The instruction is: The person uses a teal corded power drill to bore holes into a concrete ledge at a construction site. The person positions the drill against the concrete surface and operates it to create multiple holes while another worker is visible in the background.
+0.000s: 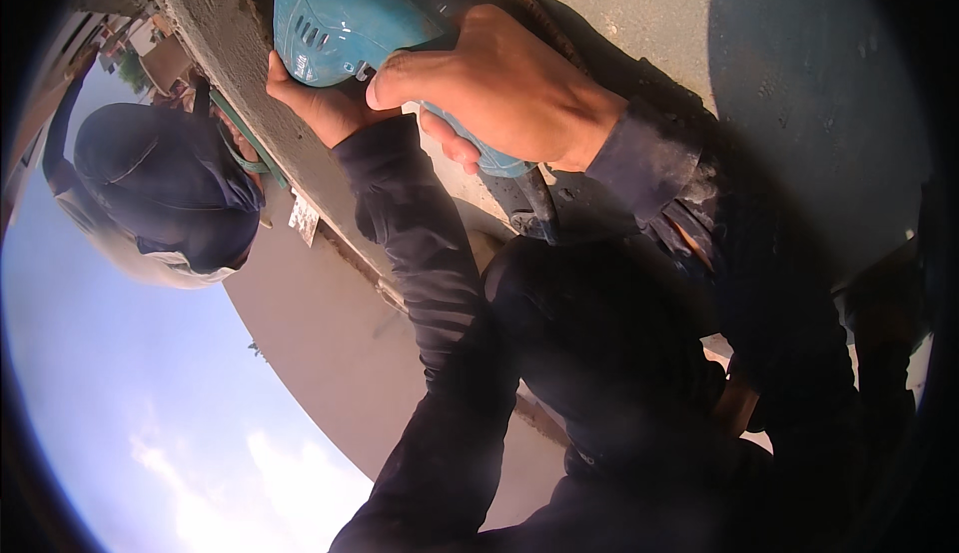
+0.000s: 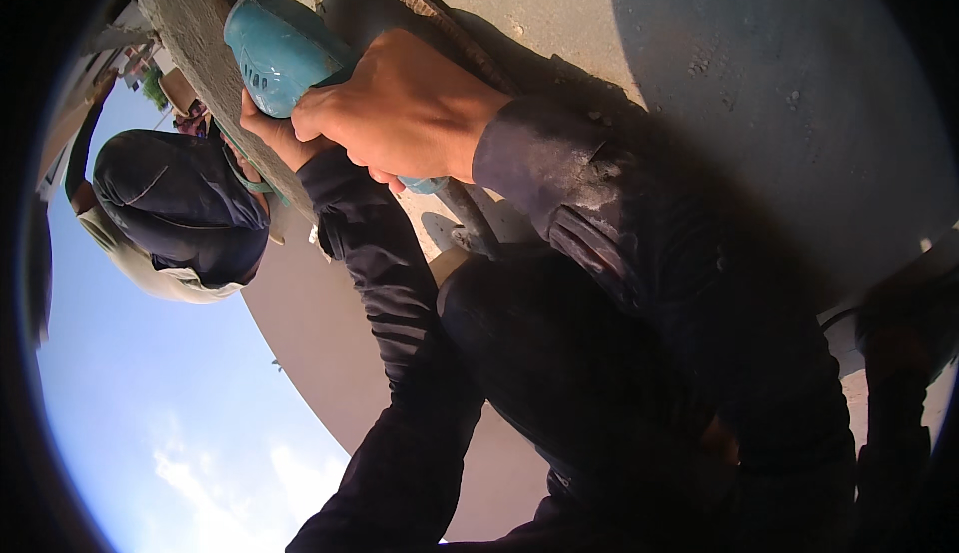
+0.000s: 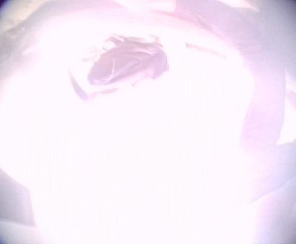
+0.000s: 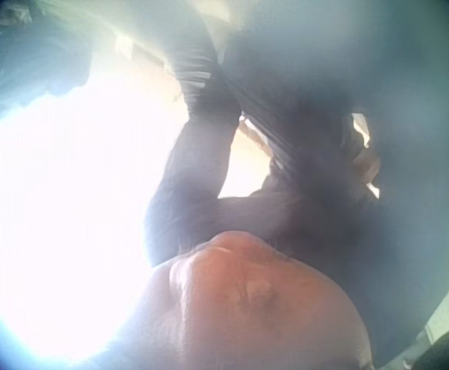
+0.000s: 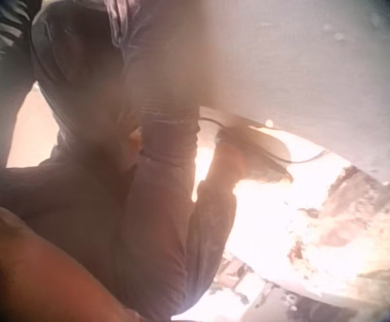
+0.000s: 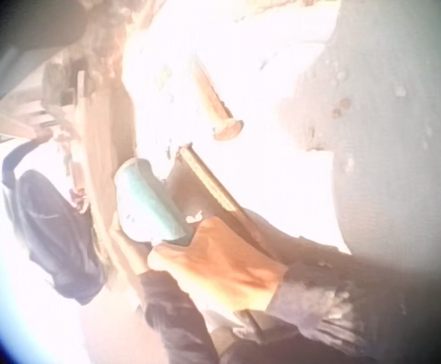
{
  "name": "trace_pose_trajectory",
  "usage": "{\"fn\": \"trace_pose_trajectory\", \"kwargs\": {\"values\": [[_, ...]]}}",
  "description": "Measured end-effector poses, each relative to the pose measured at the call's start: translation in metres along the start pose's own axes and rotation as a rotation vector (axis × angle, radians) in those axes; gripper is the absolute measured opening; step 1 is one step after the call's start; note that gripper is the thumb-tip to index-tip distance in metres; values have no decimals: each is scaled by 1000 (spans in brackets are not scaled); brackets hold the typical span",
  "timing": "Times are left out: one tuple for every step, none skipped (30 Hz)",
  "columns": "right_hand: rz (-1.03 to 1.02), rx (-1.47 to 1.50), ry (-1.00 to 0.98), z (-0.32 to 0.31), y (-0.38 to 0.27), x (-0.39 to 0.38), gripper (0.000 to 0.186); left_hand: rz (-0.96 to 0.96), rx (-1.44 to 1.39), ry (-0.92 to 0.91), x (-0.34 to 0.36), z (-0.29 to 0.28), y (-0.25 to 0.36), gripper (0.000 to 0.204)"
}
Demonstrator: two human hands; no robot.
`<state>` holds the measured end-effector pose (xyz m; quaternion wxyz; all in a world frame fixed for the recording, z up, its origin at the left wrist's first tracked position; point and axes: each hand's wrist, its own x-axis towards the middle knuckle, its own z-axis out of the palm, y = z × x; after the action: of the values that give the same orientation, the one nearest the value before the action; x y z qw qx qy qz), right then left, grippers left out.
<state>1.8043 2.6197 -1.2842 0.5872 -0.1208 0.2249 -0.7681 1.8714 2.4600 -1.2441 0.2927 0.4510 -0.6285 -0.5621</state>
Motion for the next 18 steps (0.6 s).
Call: {"fn": "trace_pose_trajectory", "kwargs": {"values": [[-129,-130,-63,-1,3,9,23,-39,-35,7,-2,-4,9,50],[-263,-254,-127,-1,7,19,25,14,8,26,4,-9,10,50],[-84,-59,-25,-3,0,16,27,29,27,16,9,-1,3,50],[91,140,73,-3,-6,14,28,49,48,10,11,5,0,50],[59,100,92,-4,-5,11,29,100,82,59,1,12,-5,51],[58,114,80,-2,-2,10,29,48,43,37,0,7,-4,50],[37,114,69,-6,-4,6,29,9,-8,-1,1,12,-4,50],[28,126,55,-6,-1,5,29,-37,-47,-30,1,11,-4,50],[18,109,68,-6,-2,4,30,-8,-28,-48,0,12,-6,49],[20,89,80,-9,-5,3,30,-25,-56,-66,2,15,-8,49],[27,88,64,-7,-3,7,29,-28,-61,-62,6,9,-6,49],[34,85,52,-5,0,10,29,-34,-67,-60,8,3,-4,49],[43,102,36,-1,5,12,30,-20,-48,-29,7,-3,-3,50],[46,103,33,-1,4,12,30,-8,-45,-10,2,3,-2,50],[49,104,30,-2,3,11,30,2,-43,9,-1,7,-2,50],[42,94,28,-3,1,10,30,-16,-61,-9,1,7,-2,51],[35,85,26,-4,0,9,30,-34,-79,-27,5,3,-3,51],[33,80,27,-5,-1,8,29,-59,-94,-44,5,2,-4,51]]}}
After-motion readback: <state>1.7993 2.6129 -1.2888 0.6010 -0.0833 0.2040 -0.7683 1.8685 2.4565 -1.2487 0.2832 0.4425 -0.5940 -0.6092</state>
